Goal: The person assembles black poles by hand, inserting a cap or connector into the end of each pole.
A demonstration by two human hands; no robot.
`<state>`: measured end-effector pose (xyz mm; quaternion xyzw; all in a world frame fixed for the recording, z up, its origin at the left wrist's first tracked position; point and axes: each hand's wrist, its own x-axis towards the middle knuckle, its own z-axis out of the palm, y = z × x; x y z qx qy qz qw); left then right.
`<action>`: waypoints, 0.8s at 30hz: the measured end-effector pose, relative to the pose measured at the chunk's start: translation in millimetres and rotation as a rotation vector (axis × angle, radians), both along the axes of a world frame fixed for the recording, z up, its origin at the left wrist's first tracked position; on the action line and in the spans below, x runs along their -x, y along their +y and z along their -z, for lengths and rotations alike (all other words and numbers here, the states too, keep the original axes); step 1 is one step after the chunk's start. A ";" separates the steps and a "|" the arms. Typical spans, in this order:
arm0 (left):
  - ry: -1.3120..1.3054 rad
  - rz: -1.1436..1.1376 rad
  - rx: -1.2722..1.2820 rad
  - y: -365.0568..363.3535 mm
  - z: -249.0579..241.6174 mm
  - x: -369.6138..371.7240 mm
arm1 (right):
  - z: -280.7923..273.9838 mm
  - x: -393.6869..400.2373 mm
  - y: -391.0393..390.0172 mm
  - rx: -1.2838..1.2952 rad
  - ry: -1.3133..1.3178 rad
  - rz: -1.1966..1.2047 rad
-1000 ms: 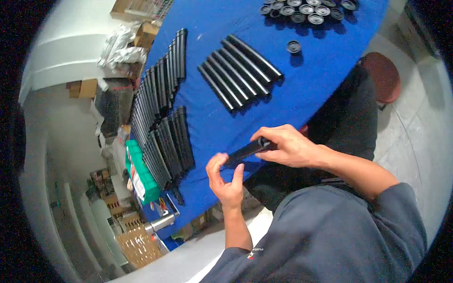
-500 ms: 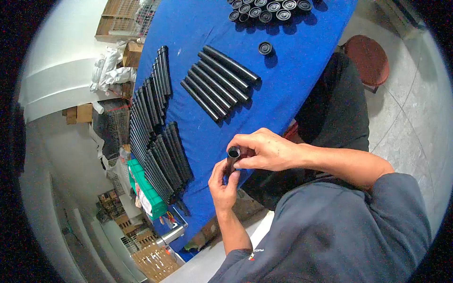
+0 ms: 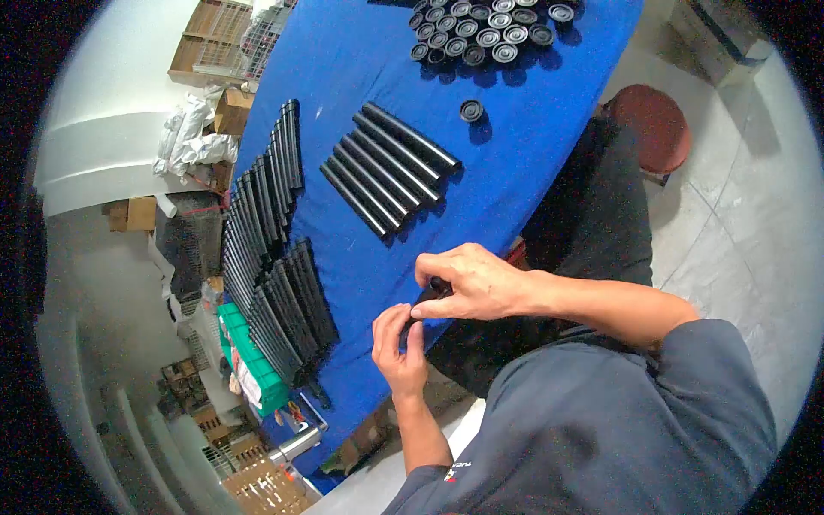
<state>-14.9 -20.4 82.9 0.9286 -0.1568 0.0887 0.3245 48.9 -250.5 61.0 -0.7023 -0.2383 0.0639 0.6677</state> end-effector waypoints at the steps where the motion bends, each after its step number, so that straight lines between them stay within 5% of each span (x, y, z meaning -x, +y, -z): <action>1: -0.011 -0.044 0.016 -5.0 0.1 2.3 | 1.9 0.3 1.3 -0.007 -0.007 0.019; 5: -0.150 -0.031 0.155 -12.5 5.0 27.9 | 13.6 1.7 4.9 0.066 -0.008 0.036; 8: 0.526 -0.235 0.637 -24.6 11.9 48.9 | 6.0 3.7 4.2 0.022 0.239 0.108; 10: 0.519 -0.334 1.027 -30.7 19.2 37.5 | 1.2 7.6 6.6 -0.147 0.515 0.046; 14: 0.268 -0.442 1.237 -36.2 6.8 11.7 | 8.6 20.6 20.0 -0.146 0.166 -0.073; 18: 0.283 -0.324 1.131 -14.0 -4.7 0.1 | 14.9 24.2 26.9 0.069 -0.205 -0.261; 24: 0.110 -0.162 0.034 8.7 -18.9 -11.4 | -10.9 -5.0 -3.8 -0.014 0.108 -0.143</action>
